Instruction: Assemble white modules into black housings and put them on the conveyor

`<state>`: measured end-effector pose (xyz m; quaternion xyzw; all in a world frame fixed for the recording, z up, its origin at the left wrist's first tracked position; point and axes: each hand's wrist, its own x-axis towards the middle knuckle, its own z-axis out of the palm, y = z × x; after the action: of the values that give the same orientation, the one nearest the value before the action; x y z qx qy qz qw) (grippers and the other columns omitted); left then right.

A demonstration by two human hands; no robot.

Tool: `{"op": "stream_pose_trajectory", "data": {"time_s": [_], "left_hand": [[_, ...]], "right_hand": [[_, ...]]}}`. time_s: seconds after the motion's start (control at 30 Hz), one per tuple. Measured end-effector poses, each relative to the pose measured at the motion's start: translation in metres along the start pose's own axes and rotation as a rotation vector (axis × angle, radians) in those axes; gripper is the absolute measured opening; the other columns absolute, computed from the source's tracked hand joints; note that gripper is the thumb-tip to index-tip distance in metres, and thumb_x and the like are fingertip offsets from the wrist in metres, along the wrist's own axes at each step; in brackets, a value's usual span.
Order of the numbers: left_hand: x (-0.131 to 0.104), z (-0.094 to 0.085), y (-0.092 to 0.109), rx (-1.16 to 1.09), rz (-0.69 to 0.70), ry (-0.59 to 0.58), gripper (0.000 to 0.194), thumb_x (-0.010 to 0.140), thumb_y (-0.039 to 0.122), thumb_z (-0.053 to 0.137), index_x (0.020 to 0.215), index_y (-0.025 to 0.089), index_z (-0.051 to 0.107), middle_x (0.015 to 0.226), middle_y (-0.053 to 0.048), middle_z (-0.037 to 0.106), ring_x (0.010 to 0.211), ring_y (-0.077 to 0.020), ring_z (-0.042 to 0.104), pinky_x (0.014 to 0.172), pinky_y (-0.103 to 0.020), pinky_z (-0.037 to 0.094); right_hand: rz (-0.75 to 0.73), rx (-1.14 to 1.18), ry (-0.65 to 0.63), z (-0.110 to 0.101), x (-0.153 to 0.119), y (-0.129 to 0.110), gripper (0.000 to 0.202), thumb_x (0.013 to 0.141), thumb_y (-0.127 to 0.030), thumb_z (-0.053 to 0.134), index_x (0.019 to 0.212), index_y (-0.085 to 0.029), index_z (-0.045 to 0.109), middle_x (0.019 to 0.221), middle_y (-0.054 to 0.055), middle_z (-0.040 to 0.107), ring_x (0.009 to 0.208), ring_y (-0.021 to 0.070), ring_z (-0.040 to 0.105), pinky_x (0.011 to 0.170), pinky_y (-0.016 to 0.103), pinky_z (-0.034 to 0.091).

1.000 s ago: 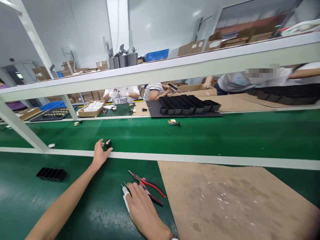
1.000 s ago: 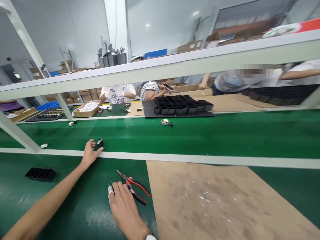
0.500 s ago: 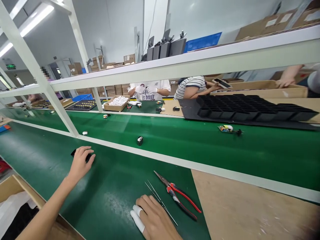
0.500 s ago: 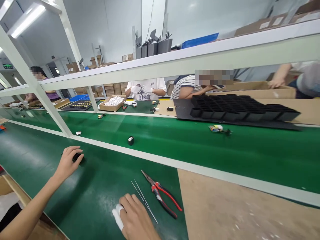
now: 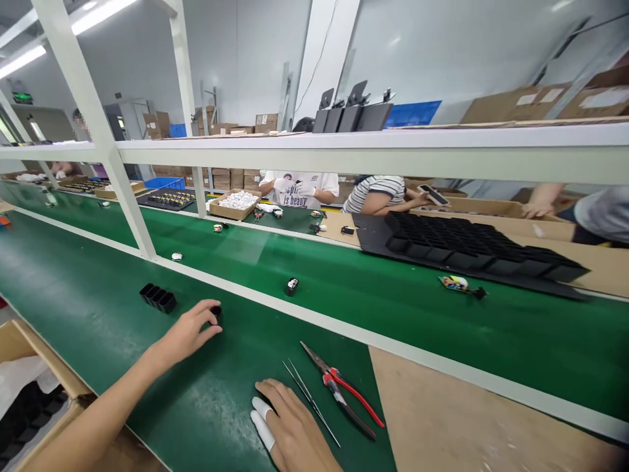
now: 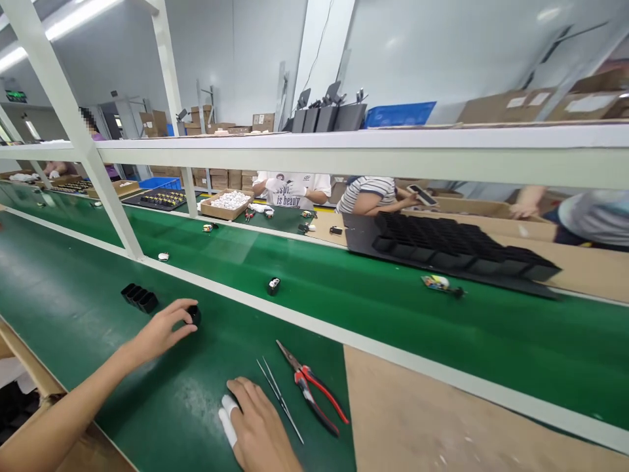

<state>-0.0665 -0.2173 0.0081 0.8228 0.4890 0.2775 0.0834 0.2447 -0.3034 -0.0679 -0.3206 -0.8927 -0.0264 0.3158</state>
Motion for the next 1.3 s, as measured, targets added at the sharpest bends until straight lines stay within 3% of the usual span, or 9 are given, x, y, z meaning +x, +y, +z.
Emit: {"op": "stream_pose_trajectory", "data": {"time_s": [0.1,0.33,0.53,0.63,0.73,0.9,1.0,1.17,1.3], "left_hand": [[0.01,0.022,0.028,-0.157,0.044,-0.108,0.006,0.103,0.029,0.063,0.106,0.024,0.061,0.143,-0.01,0.061,0.123,-0.0248,0.068,0.106,-0.041,0.056],[0.011,0.062,0.031,-0.311,0.015,-0.187,0.064,0.099,0.033,0.072,0.154,0.03,0.041,0.146,-0.011,0.059,0.132,-0.0294,0.063,0.113,-0.049,0.054],[0.009,0.055,0.024,-0.265,0.035,-0.229,0.089,0.096,0.052,0.075,0.166,0.033,0.023,0.162,-0.015,0.045,0.141,-0.032,0.056,0.116,-0.05,0.052],[0.032,0.033,0.007,-0.043,0.037,-0.179,0.067,0.106,0.047,0.06,0.164,0.03,0.031,0.164,-0.012,0.045,0.149,-0.0287,0.048,0.123,-0.047,0.045],[0.071,0.009,-0.032,0.222,-0.06,-0.124,0.049,0.107,0.044,0.055,0.152,0.026,0.049,0.158,-0.01,0.053,0.149,-0.0261,0.049,0.126,-0.042,0.041],[0.13,-0.01,-0.111,0.392,-0.289,-0.065,0.056,0.097,0.037,0.065,0.143,0.006,0.058,0.151,-0.027,0.055,0.146,-0.0449,0.048,0.123,-0.06,0.036],[0.149,-0.009,-0.138,0.459,-0.411,-0.062,0.058,0.097,0.04,0.067,0.143,0.006,0.059,0.145,-0.026,0.06,0.137,-0.0442,0.057,0.115,-0.062,0.044],[0.162,0.002,-0.143,0.471,-0.439,-0.034,0.04,0.103,0.04,0.067,0.137,0.017,0.062,0.14,-0.012,0.064,0.126,-0.0308,0.064,0.108,-0.057,0.051],[0.17,0.012,-0.115,0.402,-0.336,0.005,0.038,0.1,0.027,0.065,0.135,0.012,0.063,0.131,-0.017,0.066,0.126,-0.0352,0.063,0.11,-0.057,0.05]], "right_hand": [[0.004,0.007,-0.048,-0.005,0.002,0.001,0.045,0.079,0.006,0.056,0.115,-0.017,0.069,0.134,0.012,0.068,0.127,0.0296,0.063,0.105,0.045,0.058],[0.042,0.038,-0.131,-0.006,0.0,0.001,0.047,0.075,0.007,0.056,0.112,-0.019,0.069,0.136,0.011,0.067,0.132,0.0281,0.059,0.109,0.044,0.054],[0.038,-0.052,-0.051,-0.014,-0.006,0.019,0.041,0.07,0.003,0.053,0.1,-0.021,0.068,0.136,0.011,0.068,0.124,0.0304,0.062,0.101,0.043,0.055],[0.1,-0.161,0.02,-0.025,-0.009,0.034,0.04,0.068,0.002,0.052,0.098,-0.021,0.067,0.124,0.013,0.07,0.109,0.0307,0.065,0.092,0.044,0.055],[0.112,-0.275,-0.005,-0.033,-0.011,0.045,0.039,0.069,0.001,0.054,0.099,-0.021,0.065,0.117,0.013,0.069,0.104,0.0308,0.064,0.093,0.045,0.053],[0.206,-0.362,-0.039,-0.036,-0.01,0.047,0.033,0.065,0.003,0.059,0.088,-0.022,0.061,0.105,0.01,0.067,0.1,0.0298,0.062,0.097,0.044,0.05],[0.228,-0.411,-0.004,-0.035,-0.007,0.046,0.031,0.065,0.003,0.061,0.082,-0.022,0.059,0.099,0.009,0.066,0.097,0.0292,0.061,0.096,0.043,0.049],[0.26,-0.492,-0.033,-0.033,-0.007,0.046,0.033,0.062,0.002,0.065,0.087,-0.018,0.067,0.093,0.012,0.065,0.092,0.0311,0.059,0.092,0.046,0.051],[0.292,-0.513,-0.081,-0.032,-0.007,0.044,0.031,0.063,0.003,0.065,0.088,-0.016,0.069,0.091,0.013,0.064,0.09,0.0322,0.059,0.088,0.048,0.054]]}}
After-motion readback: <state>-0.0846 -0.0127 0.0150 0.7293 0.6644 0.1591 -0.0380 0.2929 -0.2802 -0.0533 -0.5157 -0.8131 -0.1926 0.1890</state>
